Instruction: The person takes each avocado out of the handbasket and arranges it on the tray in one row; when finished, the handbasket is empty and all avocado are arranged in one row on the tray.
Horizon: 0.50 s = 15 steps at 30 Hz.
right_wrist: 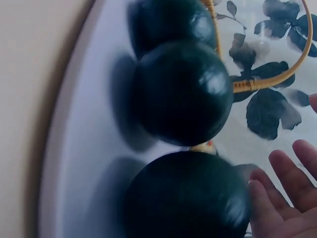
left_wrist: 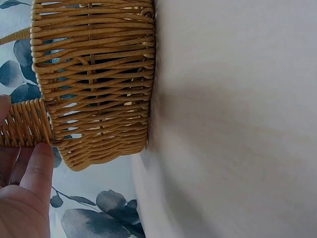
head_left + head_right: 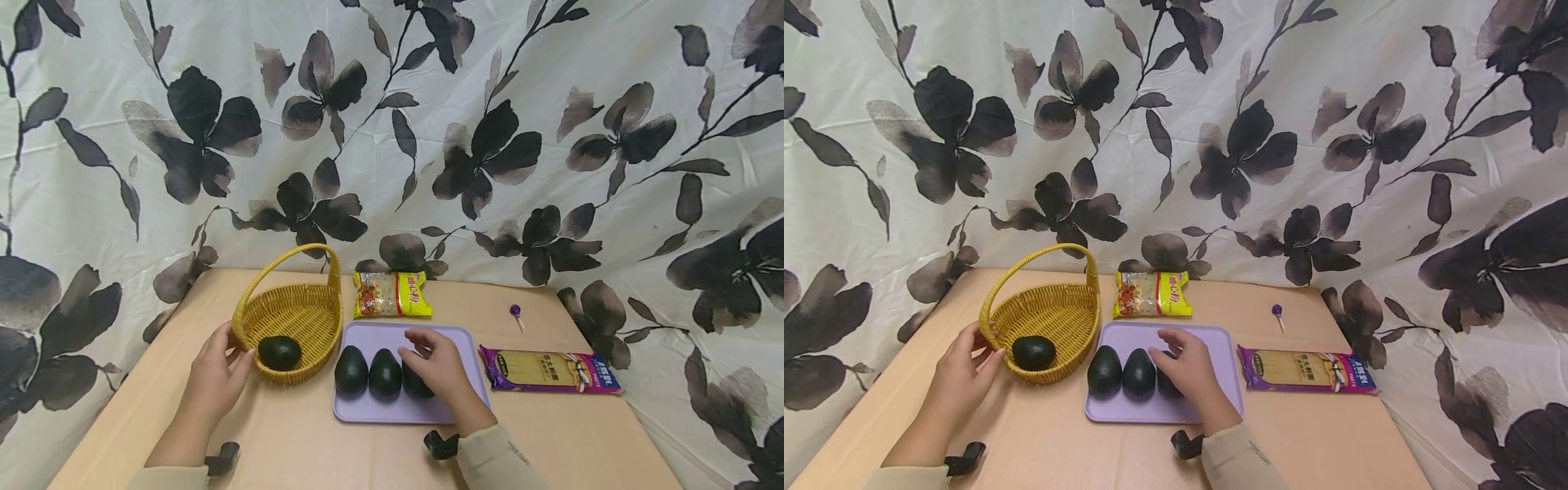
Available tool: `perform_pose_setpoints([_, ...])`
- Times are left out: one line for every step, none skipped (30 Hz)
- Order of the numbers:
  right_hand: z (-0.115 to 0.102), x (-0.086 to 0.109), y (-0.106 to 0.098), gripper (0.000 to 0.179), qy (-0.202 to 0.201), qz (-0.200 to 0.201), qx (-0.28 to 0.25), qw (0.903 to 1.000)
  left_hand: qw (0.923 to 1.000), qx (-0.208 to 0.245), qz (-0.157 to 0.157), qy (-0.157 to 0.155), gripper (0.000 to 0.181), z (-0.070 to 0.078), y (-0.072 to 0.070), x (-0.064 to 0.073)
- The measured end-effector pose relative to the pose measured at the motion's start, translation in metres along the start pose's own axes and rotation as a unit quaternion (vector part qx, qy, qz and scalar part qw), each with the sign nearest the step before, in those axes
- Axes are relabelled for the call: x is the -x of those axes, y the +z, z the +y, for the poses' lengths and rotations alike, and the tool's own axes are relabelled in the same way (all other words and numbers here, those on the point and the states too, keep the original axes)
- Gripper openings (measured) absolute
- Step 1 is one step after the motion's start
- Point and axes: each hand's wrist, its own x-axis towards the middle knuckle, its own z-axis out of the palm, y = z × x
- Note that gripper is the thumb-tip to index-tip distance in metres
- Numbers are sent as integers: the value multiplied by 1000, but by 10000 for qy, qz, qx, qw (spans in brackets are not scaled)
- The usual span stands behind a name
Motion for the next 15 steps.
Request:
perform_pose_setpoints([-3, -1, 1, 34, -30, -33, -43, 10000, 10000, -6, 4, -7, 59, 0, 0, 0])
perform_pose_setpoints([-5, -1, 2, 35, -63, -67, -84, 9999, 10000, -3, 4, -4, 59, 0, 0, 0])
perform_pose_setpoints([-7, -2, 3, 35, -85, -103, -128, 9998, 10000, -8, 3, -7, 60, 0, -1, 0])
perform_pose_setpoints([-9, -3, 4, 36, -107, -141, -157, 9997, 10000, -6, 3, -3, 60, 0, -1, 0])
perform_pose_setpoints([-11, -4, 5, 37, -144, -182, -195, 9995, 10000, -13, 4, -5, 60, 0, -1, 0])
perform_pose_setpoints([-13, -4, 7, 38, -194, -229, -246, 9992, 10000, -11, 5, -5, 60, 0, -1, 0])
perform_pose_setpoints([-15, -5, 8, 39, -213, -278, -291, 9990, 10000, -42, 12, -9, 60, 0, -1, 0])
perform_pose_setpoints([-18, -6, 9, 39, -253, -323, -318, 9987, 10000, -34, 12, -10, 60, 0, -1, 0])
perform_pose_setpoints([-20, -8, 11, 39, -293, -368, -330, 9983, 10000, -46, 17, -10, 60, 0, -1, 1])
perform_pose_setpoints([-22, -9, 12, 40, -354, -418, -350, 9979, 10000, -26, 12, -4, 60, 0, -1, 1])
perform_pose_setpoints([-25, -10, 13, 40, -402, -462, -360, 9975, 10000, -28, 13, -2, 60, 0, -1, 1])
perform_pose_setpoints([-27, -12, 15, 40, -448, -504, -366, 9970, 10000, -14, 11, 4, 59, 1, -1, 1])
perform_pose_setpoints([-29, -13, 16, 40, -474, -541, -369, 9967, 10000, -12, 9, 5, 59, 1, -1, 1])
perform_pose_setpoints([-32, -14, 17, 40, -508, -562, -366, 9965, 10000, 6, 6, 13, 59, 1, -1, 1])
perform_pose_setpoints([-33, -16, 19, 41, -550, -590, -384, 9960, 10000, 2, 5, 19, 59, 1, 0, 1])
